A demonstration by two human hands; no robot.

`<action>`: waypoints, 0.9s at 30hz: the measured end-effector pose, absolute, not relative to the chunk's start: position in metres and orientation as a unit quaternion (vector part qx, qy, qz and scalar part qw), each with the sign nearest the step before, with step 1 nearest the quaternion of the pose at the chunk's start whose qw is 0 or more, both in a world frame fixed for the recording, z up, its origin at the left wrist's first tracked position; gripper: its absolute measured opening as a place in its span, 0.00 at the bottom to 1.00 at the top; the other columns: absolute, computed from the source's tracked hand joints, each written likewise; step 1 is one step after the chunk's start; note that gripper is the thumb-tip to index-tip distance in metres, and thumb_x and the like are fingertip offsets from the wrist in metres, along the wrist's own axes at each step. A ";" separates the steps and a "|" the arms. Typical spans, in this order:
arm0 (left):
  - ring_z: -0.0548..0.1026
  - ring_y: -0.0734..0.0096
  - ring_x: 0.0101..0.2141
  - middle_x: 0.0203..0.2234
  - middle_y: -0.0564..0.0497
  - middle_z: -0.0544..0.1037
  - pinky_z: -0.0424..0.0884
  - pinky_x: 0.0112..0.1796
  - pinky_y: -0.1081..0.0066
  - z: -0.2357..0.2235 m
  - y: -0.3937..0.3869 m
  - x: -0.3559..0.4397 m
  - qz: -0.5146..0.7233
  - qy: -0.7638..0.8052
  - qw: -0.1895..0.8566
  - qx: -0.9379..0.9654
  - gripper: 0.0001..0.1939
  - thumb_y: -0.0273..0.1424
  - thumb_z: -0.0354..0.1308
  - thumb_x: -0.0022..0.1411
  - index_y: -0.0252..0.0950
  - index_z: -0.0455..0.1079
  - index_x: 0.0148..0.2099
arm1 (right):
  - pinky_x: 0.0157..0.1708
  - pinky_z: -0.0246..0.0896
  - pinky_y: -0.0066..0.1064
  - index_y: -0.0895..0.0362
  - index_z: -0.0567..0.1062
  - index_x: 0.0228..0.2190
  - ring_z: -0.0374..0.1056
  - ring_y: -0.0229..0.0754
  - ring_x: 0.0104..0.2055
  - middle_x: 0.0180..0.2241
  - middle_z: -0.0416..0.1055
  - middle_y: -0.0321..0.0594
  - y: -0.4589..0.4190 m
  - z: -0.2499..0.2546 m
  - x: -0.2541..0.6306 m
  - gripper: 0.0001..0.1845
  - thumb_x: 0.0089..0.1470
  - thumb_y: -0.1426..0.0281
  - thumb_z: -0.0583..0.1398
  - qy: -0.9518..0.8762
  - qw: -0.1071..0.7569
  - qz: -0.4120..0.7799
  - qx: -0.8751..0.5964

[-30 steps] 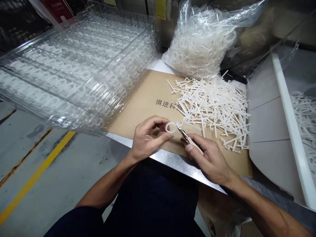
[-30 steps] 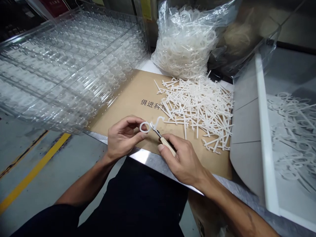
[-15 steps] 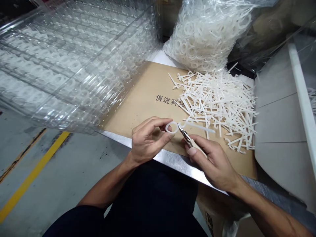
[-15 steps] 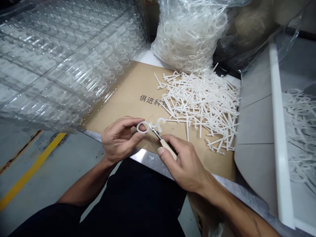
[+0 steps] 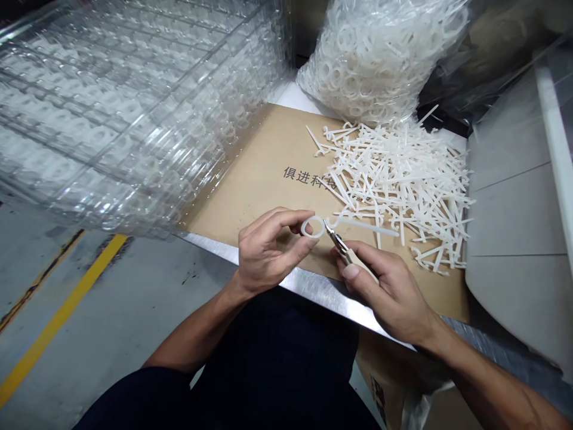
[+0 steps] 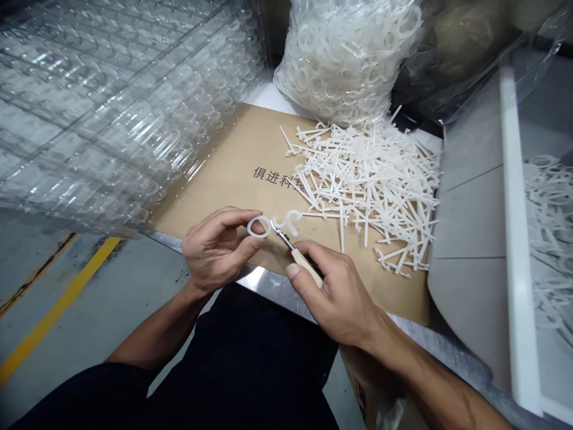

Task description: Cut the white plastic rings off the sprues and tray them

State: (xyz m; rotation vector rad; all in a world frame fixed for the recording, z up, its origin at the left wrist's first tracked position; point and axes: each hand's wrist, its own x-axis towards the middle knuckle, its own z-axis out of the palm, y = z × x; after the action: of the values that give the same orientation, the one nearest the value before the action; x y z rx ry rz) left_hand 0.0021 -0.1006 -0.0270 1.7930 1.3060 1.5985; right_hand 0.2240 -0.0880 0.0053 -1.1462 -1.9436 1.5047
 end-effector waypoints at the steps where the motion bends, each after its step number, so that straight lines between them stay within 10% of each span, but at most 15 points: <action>1: 0.79 0.69 0.35 0.34 0.50 0.82 0.77 0.39 0.67 -0.027 -0.100 0.002 0.573 0.468 0.204 0.642 0.16 0.26 0.68 0.64 0.40 0.78 0.53 | 0.28 0.60 0.29 0.54 0.74 0.44 0.63 0.37 0.29 0.32 0.69 0.35 -0.088 0.005 0.224 0.12 0.71 0.60 0.55 -0.700 0.214 0.542 -0.412; 27: 0.79 0.72 0.35 0.34 0.49 0.81 0.77 0.37 0.72 -0.035 -0.095 -0.001 0.587 0.435 0.182 0.658 0.17 0.26 0.70 0.62 0.35 0.78 0.53 | 0.30 0.57 0.33 0.54 0.74 0.41 0.62 0.38 0.29 0.29 0.67 0.34 -0.089 0.008 0.227 0.18 0.71 0.54 0.54 -0.707 0.191 0.533 -0.425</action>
State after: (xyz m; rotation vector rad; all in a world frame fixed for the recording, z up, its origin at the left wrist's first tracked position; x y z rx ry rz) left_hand -0.0011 -0.0954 -0.0351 1.8573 1.2269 1.6581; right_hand 0.2268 -0.0890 0.0078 -1.1931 -1.9850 1.4975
